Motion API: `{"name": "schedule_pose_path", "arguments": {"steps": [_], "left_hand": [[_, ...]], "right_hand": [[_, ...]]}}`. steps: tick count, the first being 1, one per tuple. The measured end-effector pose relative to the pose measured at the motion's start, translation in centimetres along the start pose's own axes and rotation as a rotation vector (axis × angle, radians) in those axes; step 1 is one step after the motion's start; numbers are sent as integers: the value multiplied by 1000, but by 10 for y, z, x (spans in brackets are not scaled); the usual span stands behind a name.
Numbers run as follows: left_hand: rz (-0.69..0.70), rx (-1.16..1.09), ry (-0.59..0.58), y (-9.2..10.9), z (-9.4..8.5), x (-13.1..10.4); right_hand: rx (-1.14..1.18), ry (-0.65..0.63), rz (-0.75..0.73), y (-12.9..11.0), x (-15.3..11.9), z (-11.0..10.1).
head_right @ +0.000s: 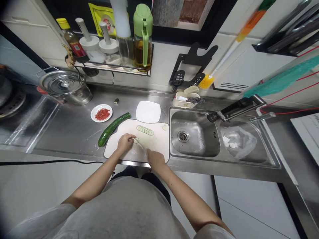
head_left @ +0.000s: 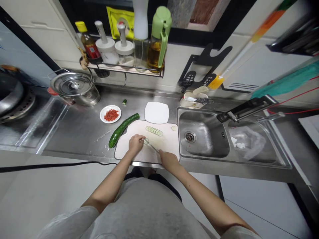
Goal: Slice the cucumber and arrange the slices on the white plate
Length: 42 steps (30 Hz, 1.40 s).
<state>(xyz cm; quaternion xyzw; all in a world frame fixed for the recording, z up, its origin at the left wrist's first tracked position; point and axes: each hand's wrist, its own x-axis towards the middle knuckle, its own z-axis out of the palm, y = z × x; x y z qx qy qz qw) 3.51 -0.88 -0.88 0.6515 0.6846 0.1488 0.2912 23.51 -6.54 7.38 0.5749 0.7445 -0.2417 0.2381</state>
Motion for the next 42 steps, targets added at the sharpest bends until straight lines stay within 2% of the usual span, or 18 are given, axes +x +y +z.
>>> {"name": "schedule_pose_path", "arguments": {"steps": [13, 23, 31, 35, 42], "left_hand": [[45, 51, 7, 5, 0, -6], [-57, 70, -16, 18, 0, -6], [-107, -83, -51, 26, -5, -7], [-136, -117, -43, 16, -19, -15], [-227, 19, -13, -27, -55, -28]], "right_hand": [[25, -46, 2, 13, -18, 7], [78, -47, 2, 33, -30, 17], [149, -16, 10, 38, -27, 21], [195, -2, -7, 41, -23, 19], [235, -6, -26, 44, -15, 18]]}}
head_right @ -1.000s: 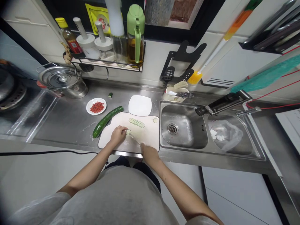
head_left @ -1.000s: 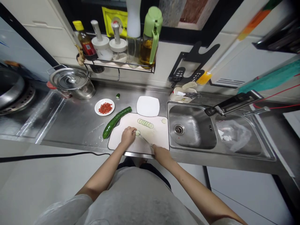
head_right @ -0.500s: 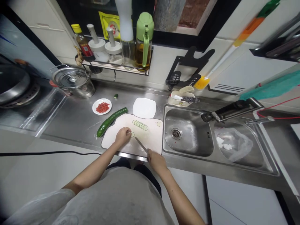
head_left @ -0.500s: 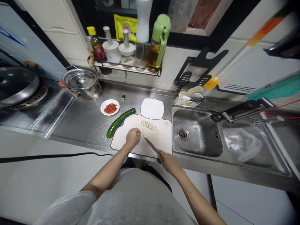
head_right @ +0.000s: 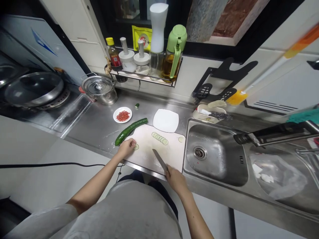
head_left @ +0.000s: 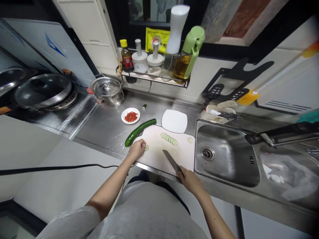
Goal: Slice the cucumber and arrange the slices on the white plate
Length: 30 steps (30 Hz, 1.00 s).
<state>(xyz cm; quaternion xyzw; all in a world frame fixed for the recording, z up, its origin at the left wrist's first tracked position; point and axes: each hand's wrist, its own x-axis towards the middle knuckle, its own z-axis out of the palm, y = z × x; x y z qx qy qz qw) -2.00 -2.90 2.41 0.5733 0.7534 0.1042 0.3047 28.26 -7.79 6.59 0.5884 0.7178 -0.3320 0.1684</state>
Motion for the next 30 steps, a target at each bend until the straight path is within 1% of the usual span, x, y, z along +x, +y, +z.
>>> {"name": "schedule_pose_path", "arguments": {"steps": [2, 4, 7, 10, 13, 16, 18, 21, 24, 27, 30], "left_hand": [[-11, 26, -19, -6, -6, 2], [-13, 64, -30, -8, -9, 3], [9, 142, -4, -8, -10, 4], [42, 229, 42, -9, -6, 3], [55, 287, 73, -11, 0, 0], [53, 274, 122, -10, 6, -4], [77, 215, 148, -4, 11, -4], [173, 81, 117, 16, 21, 1], [267, 5, 53, 47, 38, 10], [388, 27, -11, 82, 55, 22], [481, 119, -42, 111, 66, 34]], "right_hand": [[2, 14, -12, 1, 3, 1], [-2, 15, -12, 2, 5, 2], [4, 9, -9, 2, 6, 2], [23, 4, -17, 2, 7, 2], [20, 25, -27, 1, 6, 3], [28, 54, -26, 1, 4, 5], [70, 80, -12, 3, 2, 6], [151, 160, 79, 10, 3, 7], [217, 258, 198, 21, 5, 6], [268, 321, 259, 31, 8, 6], [298, 369, 276, 38, 9, 9]]}}
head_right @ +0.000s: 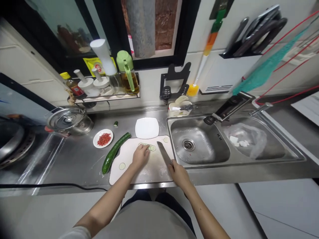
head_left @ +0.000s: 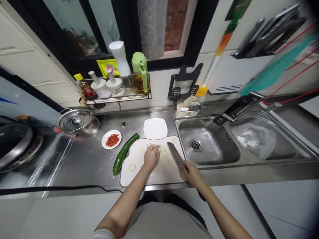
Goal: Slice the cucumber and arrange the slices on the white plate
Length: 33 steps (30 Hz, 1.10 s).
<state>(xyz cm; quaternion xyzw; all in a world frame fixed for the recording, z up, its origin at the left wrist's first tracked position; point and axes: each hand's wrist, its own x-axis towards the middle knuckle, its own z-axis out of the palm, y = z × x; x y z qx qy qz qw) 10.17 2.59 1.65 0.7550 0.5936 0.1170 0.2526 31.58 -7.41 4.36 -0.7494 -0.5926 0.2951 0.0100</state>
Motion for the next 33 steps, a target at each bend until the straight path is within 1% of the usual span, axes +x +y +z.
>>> {"name": "schedule_pose_path", "arguments": {"steps": [4, 8, 11, 13, 15, 18, 20, 22, 24, 27, 30, 33], "left_hand": [[68, 167, -94, 15, 1, 23], [133, 256, -129, 19, 4, 30], [161, 221, -105, 19, 7, 30], [124, 162, -81, 19, 8, 29], [54, 75, -69, 17, 5, 26], [-75, -108, -87, 6, -4, 16], [-152, -223, -126, -7, -13, 3], [-204, -267, -160, -23, -22, -12], [-249, -233, -162, -37, -31, -29], [-258, -128, -144, -51, -39, -46], [-216, -29, -112, -57, -40, -52], [-184, 53, -49, -59, -36, -54]], "right_hand": [[25, 21, 20, 4, -2, 1], [35, 23, 35, 5, -6, 0], [51, 26, 34, 4, -6, -1], [58, 32, 28, 5, -6, 0], [57, 40, 30, 5, -5, 2], [56, 52, 41, 4, -4, 4], [54, 48, 30, 1, -4, 4], [41, 22, 3, -6, -6, 2], [10, -22, -37, -16, -9, 1], [-69, -102, -127, -34, -16, -1], [-191, -169, -203, -52, -24, 1], [-307, -208, -254, -67, -29, 5]]}}
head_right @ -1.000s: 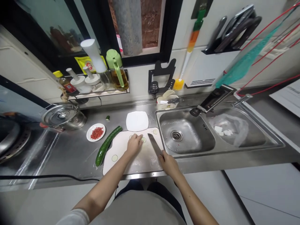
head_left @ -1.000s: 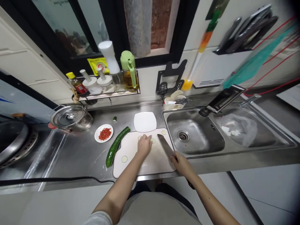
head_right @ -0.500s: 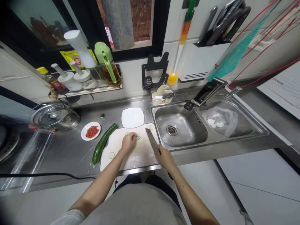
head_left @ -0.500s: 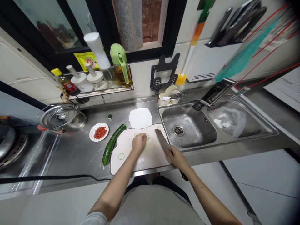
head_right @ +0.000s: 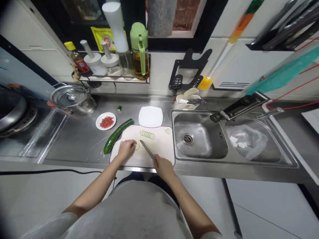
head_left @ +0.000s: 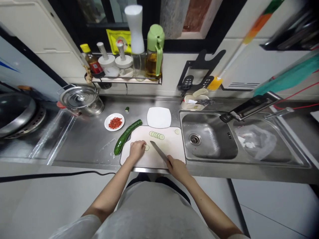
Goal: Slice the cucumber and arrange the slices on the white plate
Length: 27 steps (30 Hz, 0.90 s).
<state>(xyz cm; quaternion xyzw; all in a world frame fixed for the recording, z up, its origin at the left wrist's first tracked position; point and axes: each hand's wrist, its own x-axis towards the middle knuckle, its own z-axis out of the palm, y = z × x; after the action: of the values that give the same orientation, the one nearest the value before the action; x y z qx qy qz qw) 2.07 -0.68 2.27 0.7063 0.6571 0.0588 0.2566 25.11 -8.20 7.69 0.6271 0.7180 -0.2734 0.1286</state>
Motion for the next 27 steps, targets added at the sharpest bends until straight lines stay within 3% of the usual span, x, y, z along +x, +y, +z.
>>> {"name": "schedule_pose_path", "arguments": {"steps": [10, 27], "left_hand": [[-87, -18, 80, -20, 10, -8], [-75, -26, 62, -15, 15, -5]], "right_hand": [[-144, -65, -80, -20, 6, 1], [-180, -59, -107, -27, 13, -2]]}}
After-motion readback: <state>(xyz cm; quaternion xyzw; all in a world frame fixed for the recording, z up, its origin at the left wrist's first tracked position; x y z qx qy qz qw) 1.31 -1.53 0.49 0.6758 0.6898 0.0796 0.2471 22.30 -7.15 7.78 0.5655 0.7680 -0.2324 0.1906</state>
